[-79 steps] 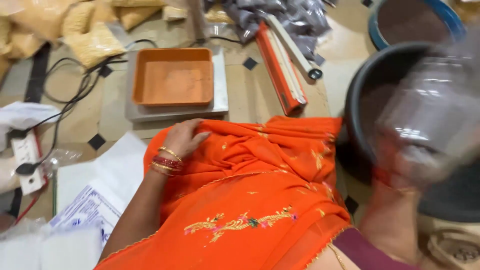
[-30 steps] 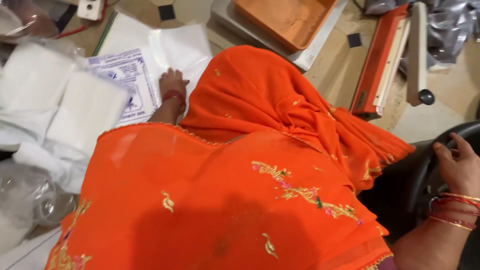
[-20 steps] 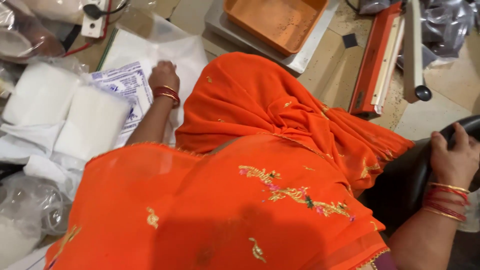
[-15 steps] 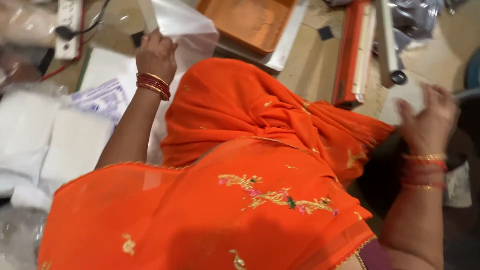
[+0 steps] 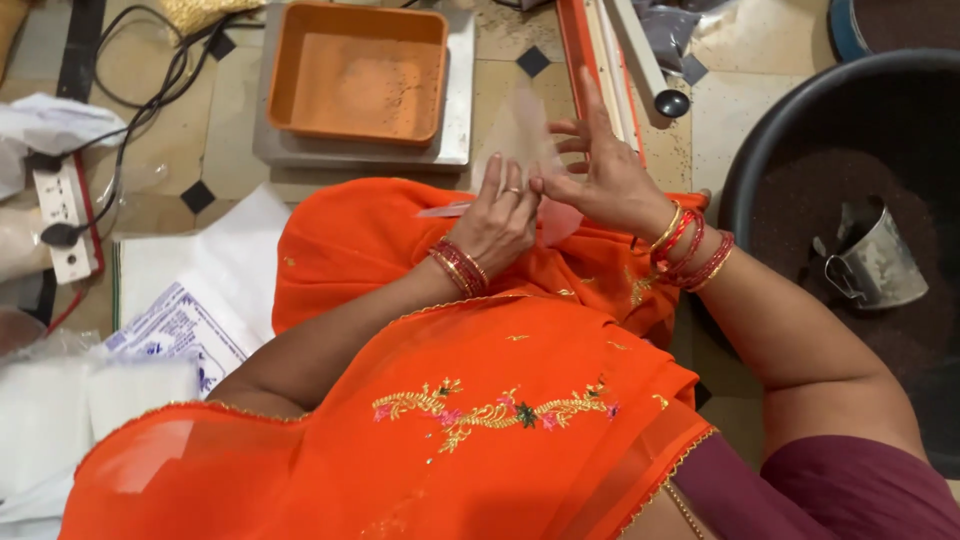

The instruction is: Scooping dark granular food material from a large tub into plastic bags, weighing them on a digital scale, and sealing them with a heat sealer.

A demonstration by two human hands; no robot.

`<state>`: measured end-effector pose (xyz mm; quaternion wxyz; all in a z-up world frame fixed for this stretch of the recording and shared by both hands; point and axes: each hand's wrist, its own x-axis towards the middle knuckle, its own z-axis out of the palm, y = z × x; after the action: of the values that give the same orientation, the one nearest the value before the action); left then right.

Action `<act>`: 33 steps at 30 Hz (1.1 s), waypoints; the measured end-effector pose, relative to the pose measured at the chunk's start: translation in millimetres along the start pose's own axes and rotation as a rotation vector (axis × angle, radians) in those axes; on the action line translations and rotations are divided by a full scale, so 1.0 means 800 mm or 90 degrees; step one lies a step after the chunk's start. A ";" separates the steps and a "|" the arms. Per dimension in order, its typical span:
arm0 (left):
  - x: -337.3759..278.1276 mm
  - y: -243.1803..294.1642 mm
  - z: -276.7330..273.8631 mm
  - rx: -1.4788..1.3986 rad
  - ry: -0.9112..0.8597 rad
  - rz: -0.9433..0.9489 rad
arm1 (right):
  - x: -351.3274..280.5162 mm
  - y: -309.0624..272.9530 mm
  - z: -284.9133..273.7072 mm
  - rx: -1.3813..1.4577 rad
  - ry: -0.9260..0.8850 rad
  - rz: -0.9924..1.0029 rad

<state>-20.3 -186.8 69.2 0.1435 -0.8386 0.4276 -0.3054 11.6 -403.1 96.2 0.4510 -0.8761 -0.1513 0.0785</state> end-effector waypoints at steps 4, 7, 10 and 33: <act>0.003 0.004 0.008 0.016 -0.038 -0.003 | -0.002 0.042 0.003 0.040 -0.005 -0.114; 0.001 0.003 0.016 0.012 -0.065 -0.009 | 0.007 0.066 0.015 0.009 0.058 -0.070; -0.003 0.001 0.034 -0.036 -0.075 -0.037 | 0.011 0.077 0.011 0.086 0.210 -0.041; -0.045 -0.026 0.012 -1.117 -0.207 -0.500 | -0.001 0.033 -0.047 -0.304 0.287 -0.455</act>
<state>-17.1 -146.0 58.2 -0.5869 -0.7623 0.1683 0.2148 26.1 -446.9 96.7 0.2575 -0.8434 -0.3553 -0.3099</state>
